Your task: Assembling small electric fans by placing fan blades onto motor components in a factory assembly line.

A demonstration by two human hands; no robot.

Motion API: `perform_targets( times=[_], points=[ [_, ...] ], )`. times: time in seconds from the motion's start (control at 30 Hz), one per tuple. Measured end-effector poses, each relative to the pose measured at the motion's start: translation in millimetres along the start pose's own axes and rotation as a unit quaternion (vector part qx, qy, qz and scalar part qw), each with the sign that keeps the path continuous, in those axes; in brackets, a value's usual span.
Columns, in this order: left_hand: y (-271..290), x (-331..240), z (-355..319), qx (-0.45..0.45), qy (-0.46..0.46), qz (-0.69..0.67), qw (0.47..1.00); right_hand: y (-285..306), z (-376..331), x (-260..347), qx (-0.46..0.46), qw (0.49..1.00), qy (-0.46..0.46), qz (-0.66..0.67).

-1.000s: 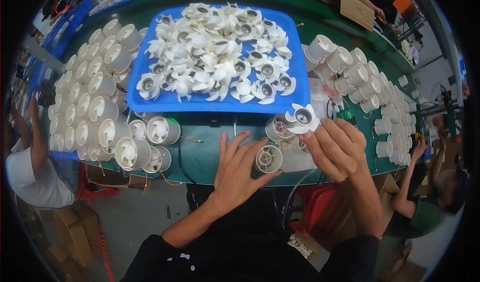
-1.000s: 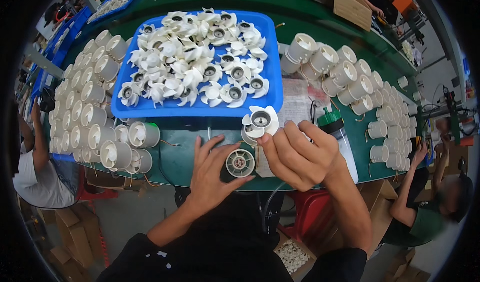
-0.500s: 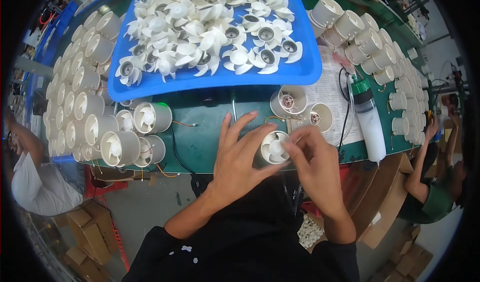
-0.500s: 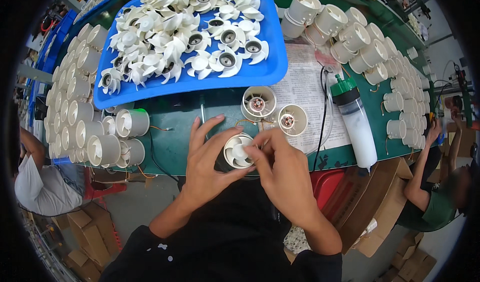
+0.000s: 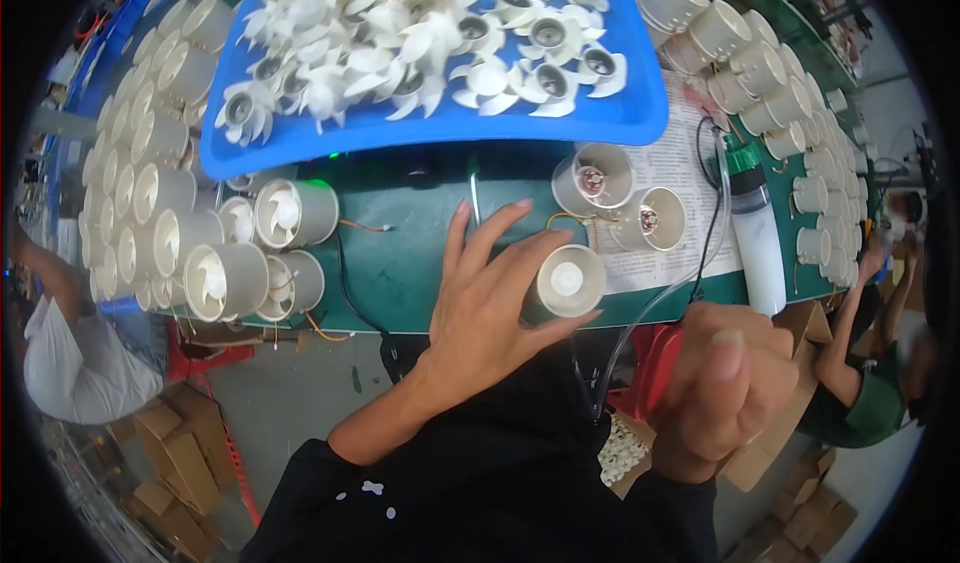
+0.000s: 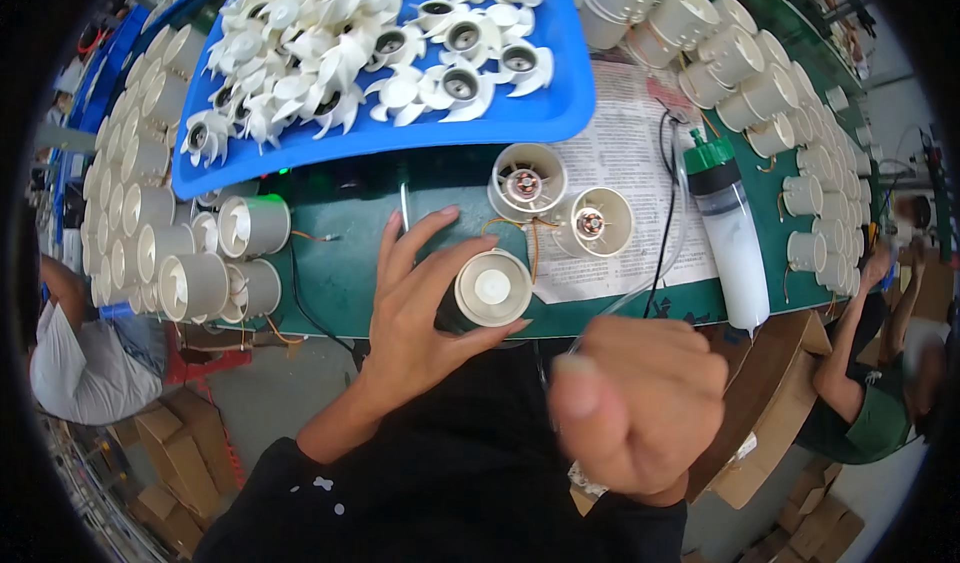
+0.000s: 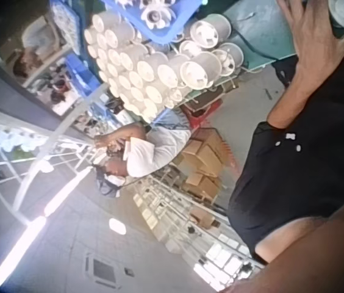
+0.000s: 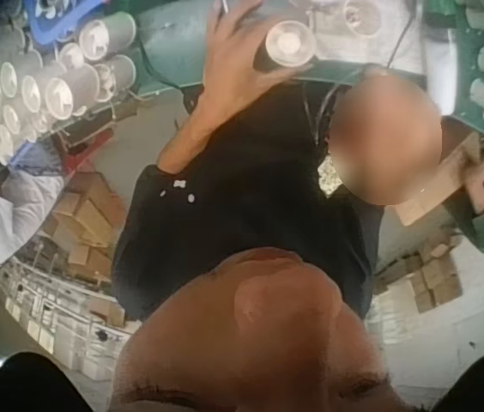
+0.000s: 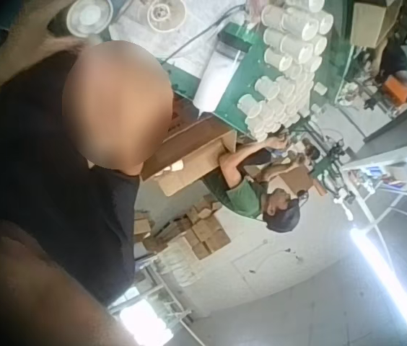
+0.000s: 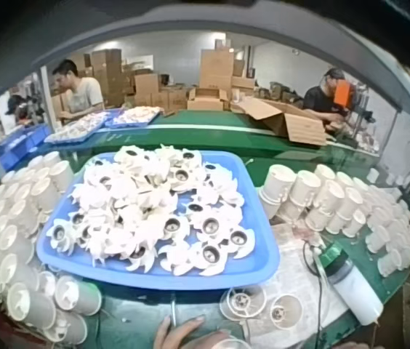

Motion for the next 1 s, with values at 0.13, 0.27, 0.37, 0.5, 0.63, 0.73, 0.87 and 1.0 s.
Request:
perform_targets(
  times=[0.13,0.27,0.37,0.5,0.63,0.73,0.87,1.0],
  points=[
    [5,6,-10,-0.063,0.0,-0.033,0.997,0,-15,-23,0.025,0.988,-0.149,-0.033],
    [-9,11,-11,-0.088,-0.059,-0.01,0.994,-3,-51,-49,0.038,0.943,-0.328,-0.032],
    [-20,5,-6,-0.123,-0.08,-0.032,0.989,-5,-71,-78,0.093,0.961,-0.249,-0.07],
    [-25,6,-16,-0.185,-0.071,0.002,0.98,-29,-66,-108,0.141,0.969,-0.16,-0.123],
    [-25,3,-17,-0.209,-0.073,0.022,0.975,-35,-56,-111,0.165,0.962,-0.162,-0.149],
    [-29,2,-14,-0.217,-0.08,0.035,0.972,-36,-50,-113,0.164,0.955,-0.165,-0.182],
    [-28,1,-8,-0.236,-0.068,0.032,0.969,-36,-45,-100,0.155,0.961,-0.173,-0.15],
    [-25,7,-13,-0.221,-0.035,0.055,0.973,-44,-42,-102,0.148,0.969,-0.136,-0.141]
  ],
)
Point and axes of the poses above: each hand's wrist, its own z-axis towards the middle knuckle, its own y-axis out of the back of the hand, x = y × z, the point moved 2 cm from there along z, towards the middle knuckle, and after that the axes turned 14 degrees about x, right-handed, at the moved point
